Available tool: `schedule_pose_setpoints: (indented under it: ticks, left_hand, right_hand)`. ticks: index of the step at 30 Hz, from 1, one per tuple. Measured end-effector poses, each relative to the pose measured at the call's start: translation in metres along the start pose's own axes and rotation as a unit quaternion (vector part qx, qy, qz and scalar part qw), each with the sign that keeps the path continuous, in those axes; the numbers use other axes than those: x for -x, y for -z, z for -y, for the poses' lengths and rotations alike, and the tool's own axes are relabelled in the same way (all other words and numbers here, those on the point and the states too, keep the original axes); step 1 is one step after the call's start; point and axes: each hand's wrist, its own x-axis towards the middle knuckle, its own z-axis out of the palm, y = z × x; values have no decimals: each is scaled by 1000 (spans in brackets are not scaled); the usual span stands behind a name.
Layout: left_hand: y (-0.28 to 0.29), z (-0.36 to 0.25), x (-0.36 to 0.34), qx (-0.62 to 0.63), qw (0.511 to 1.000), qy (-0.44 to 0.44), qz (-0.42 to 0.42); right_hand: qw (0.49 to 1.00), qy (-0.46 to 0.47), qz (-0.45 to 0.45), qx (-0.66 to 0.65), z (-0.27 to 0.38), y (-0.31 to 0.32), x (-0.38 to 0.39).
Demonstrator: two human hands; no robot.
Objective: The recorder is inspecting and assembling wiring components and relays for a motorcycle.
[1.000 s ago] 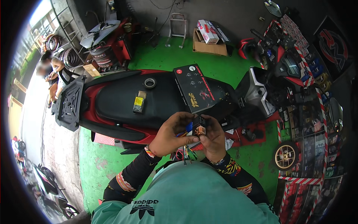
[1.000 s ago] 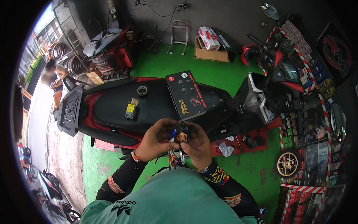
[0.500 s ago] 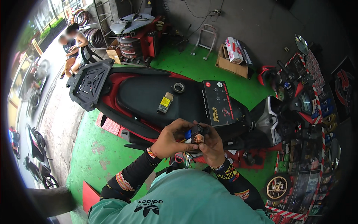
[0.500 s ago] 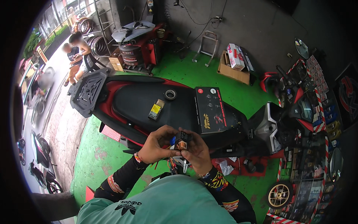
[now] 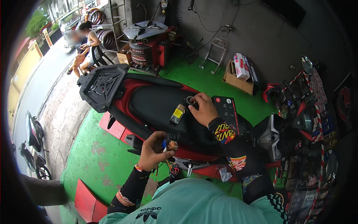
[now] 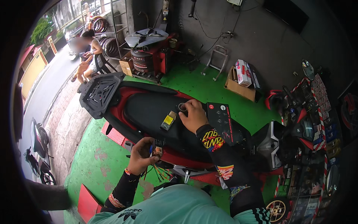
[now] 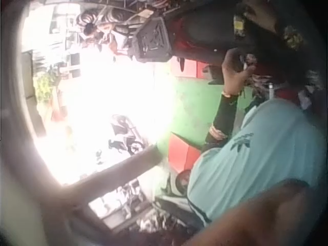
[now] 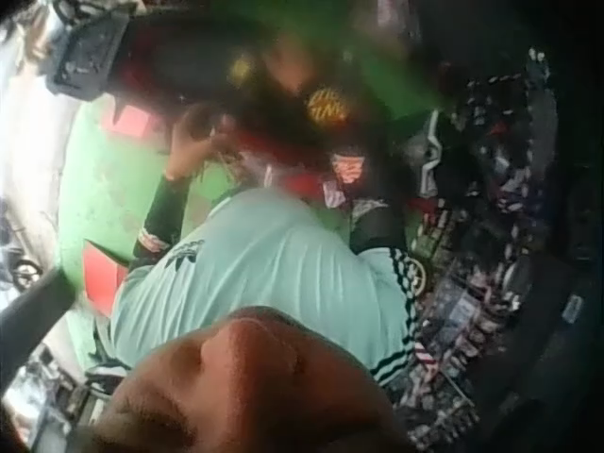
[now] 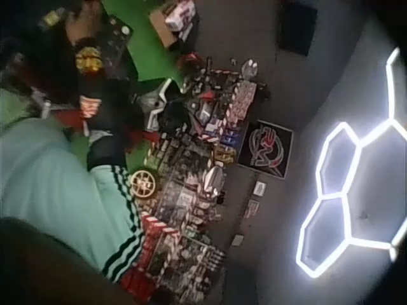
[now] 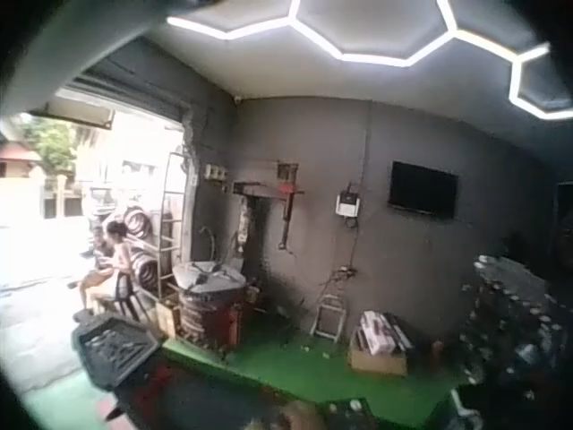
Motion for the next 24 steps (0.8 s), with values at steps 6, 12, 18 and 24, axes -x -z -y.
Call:
schedule_pose_setpoints:
  ticks: [6, 12, 18, 24]
  left_hand:
    - [1, -8, 7, -14, 999, -6, -29]
    - [-4, -8, -5, -29, 998, -36, 33]
    - [-54, -19, -44, -130, 952, -105, 258]
    - [-97, -4, -55, -112, 934, -73, 331]
  right_hand:
    - [994, -3, 80, 71, -24, -12, -20]
    - [980, 32, 68, -182, 17, 50, 63]
    - [957, 71, 63, -276, 50, 100, 143]
    - [975, 3, -10, -221, 52, 131, 193]
